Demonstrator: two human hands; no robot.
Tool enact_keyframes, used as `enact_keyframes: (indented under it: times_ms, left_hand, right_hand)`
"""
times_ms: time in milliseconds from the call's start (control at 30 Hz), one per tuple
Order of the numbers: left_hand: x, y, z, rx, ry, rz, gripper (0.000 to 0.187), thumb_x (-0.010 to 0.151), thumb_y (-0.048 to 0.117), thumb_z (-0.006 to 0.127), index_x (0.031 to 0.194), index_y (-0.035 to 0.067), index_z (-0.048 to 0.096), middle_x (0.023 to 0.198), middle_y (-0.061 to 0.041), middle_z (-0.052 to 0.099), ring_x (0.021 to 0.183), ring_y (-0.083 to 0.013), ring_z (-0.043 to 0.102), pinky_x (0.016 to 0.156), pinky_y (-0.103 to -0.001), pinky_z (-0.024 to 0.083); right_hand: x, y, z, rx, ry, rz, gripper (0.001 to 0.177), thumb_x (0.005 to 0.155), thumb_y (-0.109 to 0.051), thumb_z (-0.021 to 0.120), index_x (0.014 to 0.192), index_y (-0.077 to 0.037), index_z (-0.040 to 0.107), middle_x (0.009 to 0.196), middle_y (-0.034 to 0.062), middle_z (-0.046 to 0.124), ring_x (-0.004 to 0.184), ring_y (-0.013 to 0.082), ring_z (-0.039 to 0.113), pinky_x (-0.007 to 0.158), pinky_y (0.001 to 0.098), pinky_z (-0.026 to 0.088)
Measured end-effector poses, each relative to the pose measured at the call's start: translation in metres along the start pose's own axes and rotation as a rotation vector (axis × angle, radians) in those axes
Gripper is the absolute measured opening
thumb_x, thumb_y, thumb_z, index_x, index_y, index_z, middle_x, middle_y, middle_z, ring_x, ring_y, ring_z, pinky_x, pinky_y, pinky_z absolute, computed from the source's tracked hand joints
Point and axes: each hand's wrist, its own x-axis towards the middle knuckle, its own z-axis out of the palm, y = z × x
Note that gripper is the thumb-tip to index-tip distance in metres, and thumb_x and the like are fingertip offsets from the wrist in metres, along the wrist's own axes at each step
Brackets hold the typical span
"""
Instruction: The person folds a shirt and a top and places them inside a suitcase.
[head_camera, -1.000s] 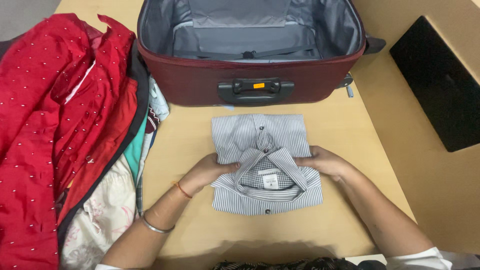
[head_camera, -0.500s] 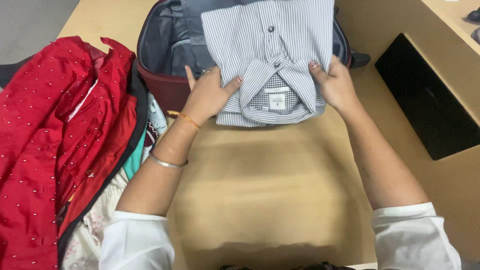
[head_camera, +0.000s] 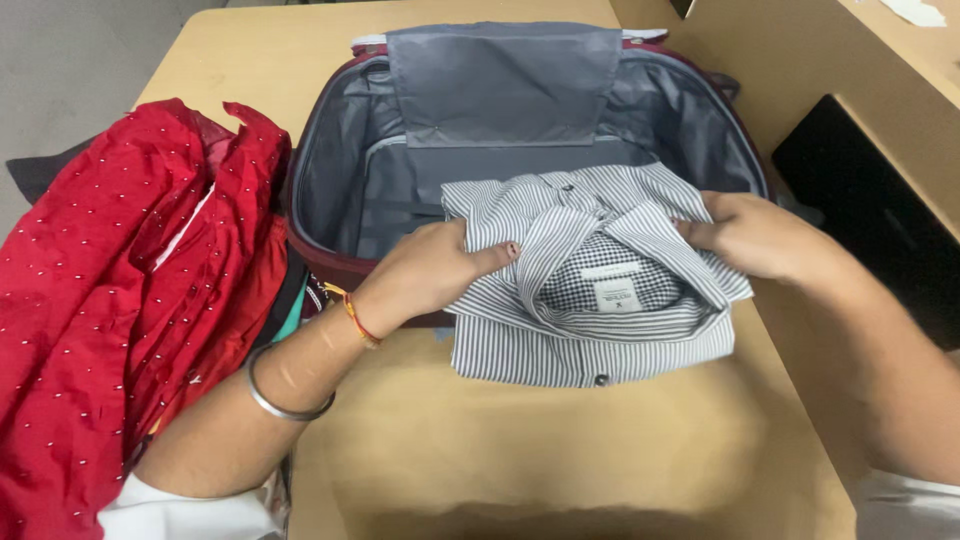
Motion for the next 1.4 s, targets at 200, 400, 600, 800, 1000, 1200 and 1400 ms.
enact_keyframes:
  times_ms: [200, 400, 600, 800, 1000, 1200, 1400]
  left_hand:
    - [0.047, -0.029, -0.036, -0.414, 0.150, 0.073, 0.082, 0.085, 0.051, 0.079, 0.119, -0.018, 0.049, 0.114, -0.032, 0.068, 0.110, -0.0313, 0.068, 0.092, -0.038, 0.054]
    - [0.133, -0.094, -0.071, -0.141, 0.427, 0.077, 0.082, 0.084, 0.035, 0.086, 0.127, -0.016, 0.039, 0.120, -0.036, 0.063, 0.115, -0.0426, 0.065, 0.097, -0.042, 0.050]
    - [0.192, -0.167, -0.061, 0.068, 0.267, -0.136, 0.109, 0.084, 0.029, 0.082, 0.153, -0.003, 0.003, 0.125, -0.039, 0.061, 0.121, -0.0466, 0.063, 0.108, -0.042, 0.045]
    - [0.204, -0.184, 0.002, 0.660, -0.384, -0.469, 0.127, 0.085, 0.038, 0.081, 0.165, 0.024, -0.017, 0.152, -0.034, 0.046, 0.140, -0.0460, 0.049, 0.116, -0.051, 0.041]
    - [0.181, -0.153, 0.020, 0.806, -0.581, -0.425, 0.097, 0.083, 0.038, 0.083, 0.162, 0.024, 0.027, 0.168, -0.024, 0.006, 0.142, -0.0484, 0.044, 0.112, -0.053, 0.044]
    - [0.196, -0.175, 0.010, 0.916, -0.724, -0.267, 0.073, 0.073, 0.053, 0.086, 0.135, 0.017, 0.070, 0.143, -0.010, 0.066, 0.137, -0.0330, 0.061, 0.114, -0.048, 0.044]
    - [0.161, -0.125, -0.019, 0.878, -0.309, -0.321, 0.050, 0.091, 0.047, 0.063, 0.128, 0.016, 0.074, 0.142, -0.008, 0.063, 0.141, -0.0333, 0.049, 0.112, -0.050, 0.042]
  right_hand:
    - [0.056, -0.015, -0.008, 0.538, -0.059, -0.010, 0.049, 0.098, -0.020, 0.059, 0.143, 0.000, 0.055, 0.122, 0.0142, 0.072, 0.105, 0.0213, 0.069, 0.090, 0.0313, 0.054]
    - [0.158, -0.053, 0.039, 0.370, 0.188, -0.267, 0.046, 0.101, -0.021, 0.062, 0.137, 0.005, 0.050, 0.121, 0.0206, 0.070, 0.105, 0.0239, 0.069, 0.092, 0.0356, 0.054]
    - [0.246, -0.055, 0.115, 0.028, 0.353, -0.265, 0.054, 0.103, -0.032, 0.073, 0.125, 0.008, 0.044, 0.110, 0.0332, 0.065, 0.107, 0.0431, 0.067, 0.091, 0.0448, 0.054]
    - [0.205, -0.054, 0.167, -0.106, -0.320, -0.036, 0.084, 0.095, -0.041, 0.060, 0.158, -0.011, 0.014, 0.105, 0.0338, 0.069, 0.096, 0.0458, 0.073, 0.089, 0.0482, 0.056]
    - [0.177, -0.073, 0.165, -0.278, -0.377, -0.129, 0.093, 0.091, -0.065, 0.064, 0.156, -0.017, 0.018, 0.139, 0.0349, 0.043, 0.120, 0.0482, 0.057, 0.104, 0.0503, 0.047]
    - [0.170, -0.076, 0.168, -0.815, -0.327, -0.319, 0.088, 0.091, -0.065, 0.063, 0.160, -0.035, 0.017, 0.155, 0.0243, 0.032, 0.129, 0.0466, 0.051, 0.099, 0.0527, 0.049]
    - [0.151, -0.112, 0.109, -0.849, -0.242, -0.237, 0.083, 0.084, -0.062, 0.069, 0.155, -0.028, 0.040, 0.146, 0.0164, 0.050, 0.132, 0.0376, 0.056, 0.102, 0.0480, 0.051]
